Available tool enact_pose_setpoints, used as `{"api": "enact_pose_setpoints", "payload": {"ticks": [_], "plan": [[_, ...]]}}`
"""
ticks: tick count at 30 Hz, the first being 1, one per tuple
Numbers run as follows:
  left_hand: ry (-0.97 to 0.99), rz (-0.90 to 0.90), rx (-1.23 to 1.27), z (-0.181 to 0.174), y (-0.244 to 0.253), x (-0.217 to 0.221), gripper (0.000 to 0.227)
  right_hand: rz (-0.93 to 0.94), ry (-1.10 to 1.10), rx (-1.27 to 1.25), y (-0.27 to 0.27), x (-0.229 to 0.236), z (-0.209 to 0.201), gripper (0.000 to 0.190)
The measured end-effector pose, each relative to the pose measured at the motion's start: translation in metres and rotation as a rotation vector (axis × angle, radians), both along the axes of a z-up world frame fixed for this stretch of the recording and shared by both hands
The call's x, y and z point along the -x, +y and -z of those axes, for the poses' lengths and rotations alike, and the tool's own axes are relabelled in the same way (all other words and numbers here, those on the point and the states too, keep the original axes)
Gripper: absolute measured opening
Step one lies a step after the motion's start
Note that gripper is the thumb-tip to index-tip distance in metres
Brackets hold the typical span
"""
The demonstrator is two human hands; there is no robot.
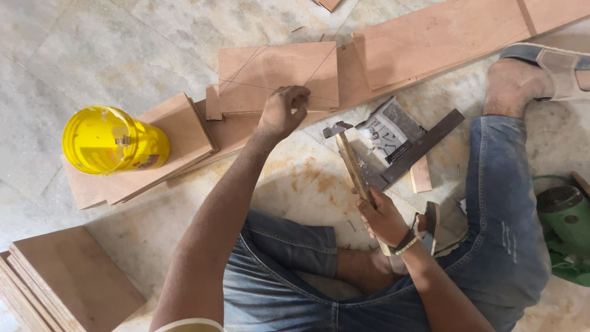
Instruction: The person stirs glue in a container with a stick, applies the glue to wooden pieces, assembles the wooden components using a square for alignment, and hammers them together.
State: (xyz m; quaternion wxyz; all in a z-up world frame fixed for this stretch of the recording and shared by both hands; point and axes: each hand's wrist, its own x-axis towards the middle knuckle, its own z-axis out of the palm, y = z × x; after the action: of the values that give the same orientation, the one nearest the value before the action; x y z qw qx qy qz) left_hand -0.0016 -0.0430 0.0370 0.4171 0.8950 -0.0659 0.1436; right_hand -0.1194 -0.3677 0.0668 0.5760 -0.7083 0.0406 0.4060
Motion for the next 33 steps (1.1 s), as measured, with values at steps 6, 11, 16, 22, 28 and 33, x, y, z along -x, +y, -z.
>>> {"api": "enact_pose_setpoints", "payload": {"ticks": [6,11,16,22,28,33], "plan": [[0.002,-0.089,-0.083,0.005,0.004,-0.004,0.011,0.003,0.012,-0.020,0.003,-0.003,-0.002,0.032],[0.107,-0.051,0.016,0.008,0.000,-0.009,0.014,-0.009,0.044,-0.005,0.005,-0.006,-0.001,0.032],[0.236,-0.050,0.208,0.014,-0.017,-0.016,0.024,-0.015,0.049,0.011,0.006,-0.006,-0.001,0.031],[0.253,-0.061,0.314,0.017,-0.022,-0.021,0.023,-0.006,0.046,0.023,0.006,-0.009,0.001,0.032],[0.244,-0.079,0.364,0.018,-0.023,-0.020,0.022,-0.026,0.027,0.029,0.004,-0.009,0.004,0.033],[0.200,-0.089,0.354,0.017,-0.023,-0.018,0.021,-0.012,0.036,0.004,0.004,-0.009,0.008,0.033]]}}
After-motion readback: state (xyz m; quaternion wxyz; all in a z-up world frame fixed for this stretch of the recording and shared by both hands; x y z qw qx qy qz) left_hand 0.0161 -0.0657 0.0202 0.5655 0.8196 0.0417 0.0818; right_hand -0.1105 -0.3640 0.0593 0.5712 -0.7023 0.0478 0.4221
